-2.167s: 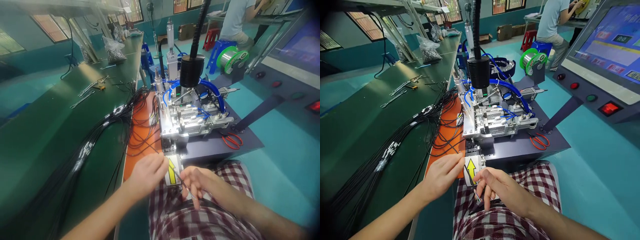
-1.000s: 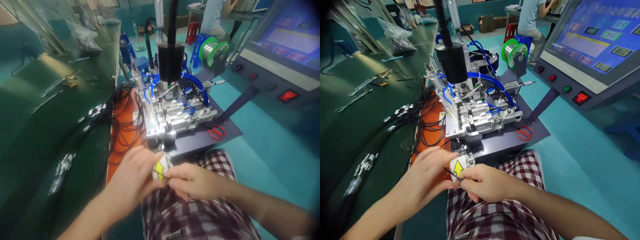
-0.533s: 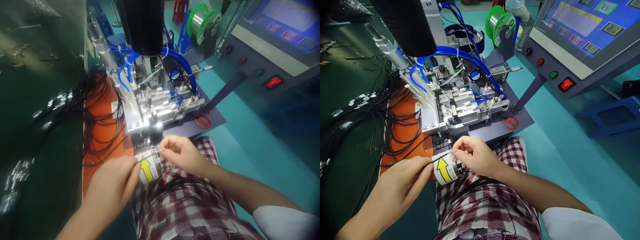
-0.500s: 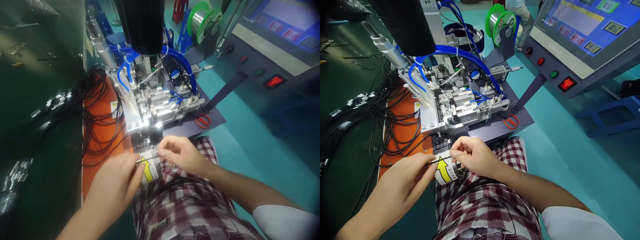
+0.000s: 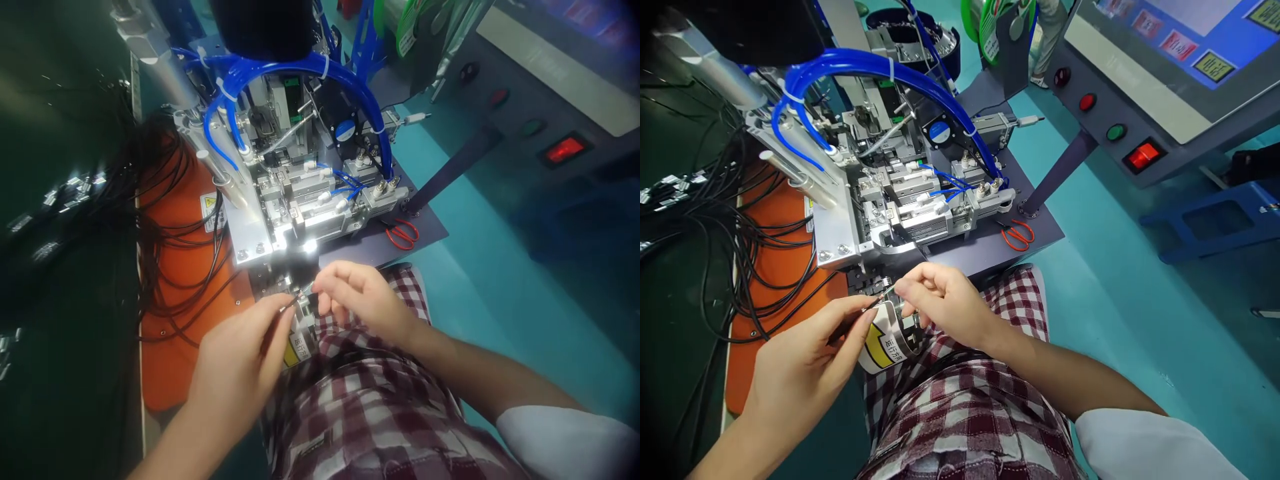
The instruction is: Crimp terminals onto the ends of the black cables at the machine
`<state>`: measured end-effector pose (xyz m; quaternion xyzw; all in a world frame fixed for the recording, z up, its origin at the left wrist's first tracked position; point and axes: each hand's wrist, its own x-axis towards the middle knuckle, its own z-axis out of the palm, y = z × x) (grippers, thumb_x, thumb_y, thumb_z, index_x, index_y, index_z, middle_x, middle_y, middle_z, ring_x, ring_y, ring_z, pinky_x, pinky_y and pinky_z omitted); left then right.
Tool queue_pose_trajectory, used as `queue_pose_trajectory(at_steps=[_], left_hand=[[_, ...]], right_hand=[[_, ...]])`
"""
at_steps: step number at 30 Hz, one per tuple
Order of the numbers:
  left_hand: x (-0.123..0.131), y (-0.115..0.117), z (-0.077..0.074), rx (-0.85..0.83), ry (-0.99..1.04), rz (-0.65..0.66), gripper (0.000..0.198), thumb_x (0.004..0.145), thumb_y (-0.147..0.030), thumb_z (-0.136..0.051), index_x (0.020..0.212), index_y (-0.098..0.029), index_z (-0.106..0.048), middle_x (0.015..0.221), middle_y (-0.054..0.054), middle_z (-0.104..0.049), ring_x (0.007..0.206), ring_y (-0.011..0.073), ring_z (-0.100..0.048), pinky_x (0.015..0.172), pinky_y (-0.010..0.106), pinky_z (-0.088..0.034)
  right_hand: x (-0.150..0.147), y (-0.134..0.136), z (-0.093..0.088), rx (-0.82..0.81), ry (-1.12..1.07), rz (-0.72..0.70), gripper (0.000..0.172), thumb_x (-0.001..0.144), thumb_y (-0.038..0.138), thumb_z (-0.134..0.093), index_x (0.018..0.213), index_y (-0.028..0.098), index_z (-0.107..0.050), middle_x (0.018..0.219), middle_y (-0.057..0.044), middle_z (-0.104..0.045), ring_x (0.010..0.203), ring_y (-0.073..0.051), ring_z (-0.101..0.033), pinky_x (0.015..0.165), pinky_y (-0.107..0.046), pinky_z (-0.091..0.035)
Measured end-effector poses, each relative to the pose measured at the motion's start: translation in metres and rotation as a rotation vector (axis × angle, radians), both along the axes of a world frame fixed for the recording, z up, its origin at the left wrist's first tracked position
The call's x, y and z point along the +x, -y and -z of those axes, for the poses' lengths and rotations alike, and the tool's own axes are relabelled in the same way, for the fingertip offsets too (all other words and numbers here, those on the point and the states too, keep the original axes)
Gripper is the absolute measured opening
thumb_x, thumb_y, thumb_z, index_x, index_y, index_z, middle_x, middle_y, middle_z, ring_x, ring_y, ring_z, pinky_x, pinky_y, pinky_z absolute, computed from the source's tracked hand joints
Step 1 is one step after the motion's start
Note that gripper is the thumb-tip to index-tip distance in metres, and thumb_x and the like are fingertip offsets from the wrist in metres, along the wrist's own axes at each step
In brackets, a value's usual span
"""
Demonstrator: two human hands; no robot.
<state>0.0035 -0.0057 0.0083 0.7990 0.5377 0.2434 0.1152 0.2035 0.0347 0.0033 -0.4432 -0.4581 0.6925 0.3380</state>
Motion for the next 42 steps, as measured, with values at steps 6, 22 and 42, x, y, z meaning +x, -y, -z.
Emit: queue_pose_trajectory(at_steps=[6, 22, 42], left_hand=[[0.006, -0.001, 0.004, 0.117, -0.156, 0.015, 0.021, 0.099, -0.025, -0.049, 0.090, -0.018, -0.066, 0.065, -0.001, -0.066, 0.053, 0.0150, -0.058, 0.052, 0.028, -0.038], [0.011, -0.010, -0.004, -0.684, 0.758, -0.261, 0.020, 0.082, -0.037, -0.072, 0.075, -0.018, -0.070, 0.047, -0.003, -0.060, 0.039, 0.0101, -0.054, 0.038, 0.016, -0.038], [0.001, -0.011, 0.008, -0.992, 1.063, -0.349, 0.028, 0.077, -0.043, -0.079, 0.079, -0.016, -0.073, 0.043, -0.003, -0.053, 0.041, 0.0078, -0.045, 0.046, 0.019, -0.038]], right_hand=[[-0.011, -0.004, -0.002, -0.066, 0.027, 0.034, 0.010, 0.084, 0.020, -0.064, 0.076, 0.017, -0.059, 0.060, 0.004, -0.062, 0.047, -0.007, -0.051, 0.048, -0.019, -0.043], [-0.022, 0.007, 0.009, 0.186, 0.144, 0.056, 0.010, 0.085, 0.022, -0.065, 0.077, 0.017, -0.061, 0.063, 0.004, -0.058, 0.052, -0.007, -0.046, 0.047, -0.019, -0.037], [-0.014, 0.006, 0.010, 0.166, 0.199, -0.013, 0.009, 0.087, 0.024, -0.062, 0.082, 0.017, -0.062, 0.066, 0.002, -0.059, 0.056, -0.009, -0.049, 0.052, -0.023, -0.040]])
